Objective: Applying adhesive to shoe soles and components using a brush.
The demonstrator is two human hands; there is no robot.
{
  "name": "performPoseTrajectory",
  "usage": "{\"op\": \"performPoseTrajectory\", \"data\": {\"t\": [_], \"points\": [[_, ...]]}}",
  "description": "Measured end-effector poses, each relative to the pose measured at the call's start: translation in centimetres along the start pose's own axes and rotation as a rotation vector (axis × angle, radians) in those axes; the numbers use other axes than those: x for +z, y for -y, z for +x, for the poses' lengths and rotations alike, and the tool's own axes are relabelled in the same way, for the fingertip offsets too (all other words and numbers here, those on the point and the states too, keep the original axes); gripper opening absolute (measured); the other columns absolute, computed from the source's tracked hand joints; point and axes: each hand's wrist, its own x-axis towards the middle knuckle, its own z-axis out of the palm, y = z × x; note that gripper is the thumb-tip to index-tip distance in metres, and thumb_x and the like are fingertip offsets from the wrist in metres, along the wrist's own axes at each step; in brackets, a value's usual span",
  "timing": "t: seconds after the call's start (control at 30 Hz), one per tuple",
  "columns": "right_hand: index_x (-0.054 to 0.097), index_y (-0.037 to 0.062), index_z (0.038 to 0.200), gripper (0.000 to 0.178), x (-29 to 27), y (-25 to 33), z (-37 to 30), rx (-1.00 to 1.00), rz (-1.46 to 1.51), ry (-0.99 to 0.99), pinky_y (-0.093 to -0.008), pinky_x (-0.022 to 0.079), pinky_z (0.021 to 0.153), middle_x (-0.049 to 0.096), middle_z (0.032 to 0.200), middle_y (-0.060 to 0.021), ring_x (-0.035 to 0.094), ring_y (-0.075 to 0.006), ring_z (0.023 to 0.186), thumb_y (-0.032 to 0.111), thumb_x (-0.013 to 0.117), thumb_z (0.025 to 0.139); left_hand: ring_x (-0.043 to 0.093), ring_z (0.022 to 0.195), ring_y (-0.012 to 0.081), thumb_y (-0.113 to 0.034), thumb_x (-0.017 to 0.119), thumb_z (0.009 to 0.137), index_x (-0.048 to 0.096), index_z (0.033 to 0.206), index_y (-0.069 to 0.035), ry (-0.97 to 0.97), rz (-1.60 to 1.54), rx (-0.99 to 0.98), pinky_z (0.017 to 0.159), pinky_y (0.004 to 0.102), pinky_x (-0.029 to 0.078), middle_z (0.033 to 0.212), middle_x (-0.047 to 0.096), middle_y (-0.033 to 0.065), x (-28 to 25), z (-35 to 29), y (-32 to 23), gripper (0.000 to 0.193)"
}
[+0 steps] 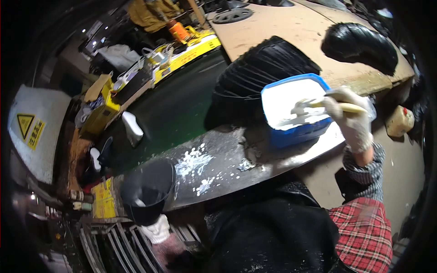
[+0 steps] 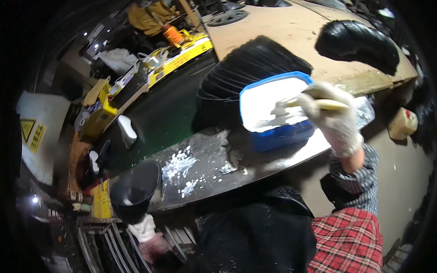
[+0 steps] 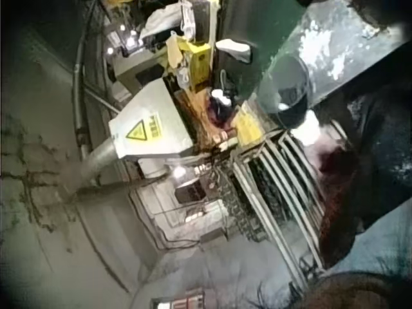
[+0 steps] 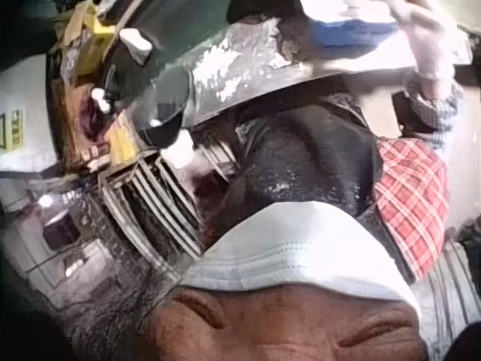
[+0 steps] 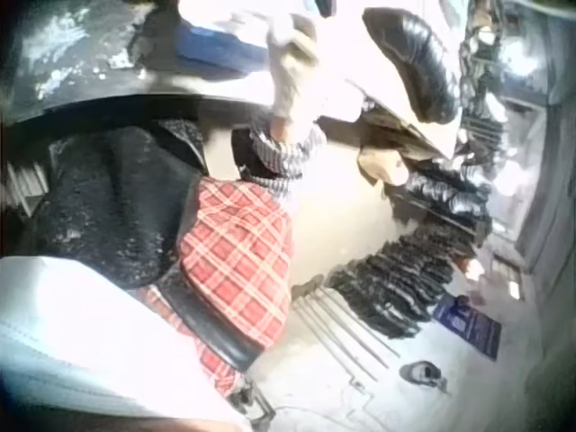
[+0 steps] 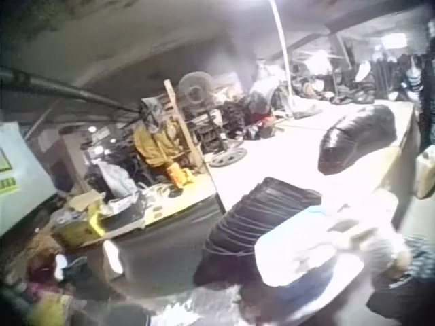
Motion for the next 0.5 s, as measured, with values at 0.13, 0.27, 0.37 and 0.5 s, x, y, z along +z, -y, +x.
{"op": "performPoseTrajectory", "data": {"t": [0.13, 0.27, 0.37, 0.5], "points": [[0.065, -0.003, 0.091, 0.008, -0.9, -0.9, -3.4, -0.048, -0.194, -0.106, -0.0277, 0.046, 0.062, 0.062, 0.075, -0.0083, 0.057, -0.0155, 0.066, 0.0, 0.068, 0.084, 0.044, 0.056, 0.0153, -0.041, 0.044, 0.1, 0.056, 0.122, -0.017, -0.374, 0.093, 0.199, 0.048, 0.026, 0.038, 0.071, 0.047, 0.0028, -8.0, -7.5, 1.5, 0.035], [0.062, -0.0048, 0.086, 0.005, 0.2, 0.6, -5.4, -0.098, -0.128, -0.052, -0.0269, 0.043, 0.056, 0.057, 0.073, -0.0066, 0.054, -0.0157, 0.06, -0.002, 0.058, 0.087, 0.056, 0.07, 0.0212, -0.038, 0.049, 0.099, 0.054, 0.123, -0.01, -0.438, 0.193, 0.251, 0.058, 0.0284, 0.047, 0.087, 0.059, 0.0077, -11.6, -10.2, 3.9, 0.037], [0.065, -0.0054, 0.097, 0.016, 5.1, 5.3, -5.1, -0.069, 0.177, 0.032, -0.0306, 0.05, 0.072, 0.066, 0.087, -0.0108, 0.063, -0.0194, 0.077, -0.002, 0.054, 0.086, 0.063, 0.077, 0.0222, -0.027, 0.051, 0.098, 0.052, 0.127, -0.005, -0.428, 0.402, 0.345, 0.063, 0.0303, 0.052, 0.097, 0.065, 0.0089, -8.9, -7.5, 4.6, 0.036], [0.059, -0.0035, 0.116, 0.027, 14.4, 11.3, -3.0, 0.015, 0.756, 0.439, -0.0284, 0.052, 0.065, 0.067, 0.085, -0.0139, 0.064, -0.018, 0.068, 0.005, 0.061, 0.09, 0.061, 0.072, 0.0135, -0.002, 0.051, 0.095, 0.049, 0.135, -0.002, -0.397, 0.587, 0.345, 0.062, 0.0295, 0.05, 0.097, 0.066, 0.003, -1.7, -3.9, 6.6, 0.04]]}}
